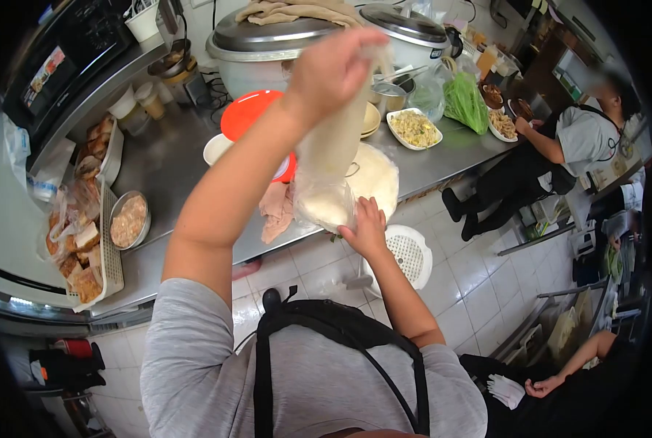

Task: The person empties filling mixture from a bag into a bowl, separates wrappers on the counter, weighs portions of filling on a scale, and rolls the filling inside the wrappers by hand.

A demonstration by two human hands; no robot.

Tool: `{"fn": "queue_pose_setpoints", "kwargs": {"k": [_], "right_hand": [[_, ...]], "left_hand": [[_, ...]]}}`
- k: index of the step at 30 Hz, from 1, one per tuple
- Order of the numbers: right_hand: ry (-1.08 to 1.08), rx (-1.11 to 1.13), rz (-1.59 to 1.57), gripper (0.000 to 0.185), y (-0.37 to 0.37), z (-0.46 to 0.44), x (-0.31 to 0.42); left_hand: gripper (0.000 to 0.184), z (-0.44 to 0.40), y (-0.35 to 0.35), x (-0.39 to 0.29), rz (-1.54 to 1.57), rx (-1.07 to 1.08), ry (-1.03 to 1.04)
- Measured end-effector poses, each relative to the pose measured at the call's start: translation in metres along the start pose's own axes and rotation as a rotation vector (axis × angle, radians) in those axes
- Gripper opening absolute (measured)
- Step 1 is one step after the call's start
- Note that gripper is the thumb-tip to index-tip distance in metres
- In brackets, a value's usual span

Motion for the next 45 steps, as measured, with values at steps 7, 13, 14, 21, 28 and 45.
{"fn": "queue_pose_setpoints", "kwargs": {"k": [7,13,14,21,28,45], "right_hand": [[-0.012,-0.155,-0.097,0.065,-0.021,0.011,-0.016],[0.209,-0.303,-0.624,0.049,-0.039,-0.004,-0.074],[0.319,-0.313,-0.797,0.045,-0.036,-0.014,-0.084],[0.596,0.127,-0.774,0.024,-0.006,-0.06,-0.071],[0.442,0.065,-0.843,0.018,-0.004,-0.063,-0.058],[-0.048,0.352,0.321,0.07,0.032,-0.044,0.027]], "left_hand": [[0.032,0.267,0.11,-0.009,0.014,0.859,0.119],[0.032,0.302,0.069,0.003,0.123,0.743,-0.276],[0.031,0.306,0.068,0.004,0.128,0.732,-0.3],[0.034,0.302,0.074,0.024,-0.056,0.823,-0.669],[0.025,0.266,0.084,0.012,-0.269,0.588,-0.331],[0.023,0.149,-0.08,0.16,0.206,-0.221,-1.035]]}}
Point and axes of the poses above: each hand's wrist, its own z-axis away from the middle knuckle, its own y-axis out of the palm, x = y × z, the point moved 10 cm from there along -z, towards the middle knuckle, and after that the axes turned 9 degrees about -z, right-handed, at the moved point
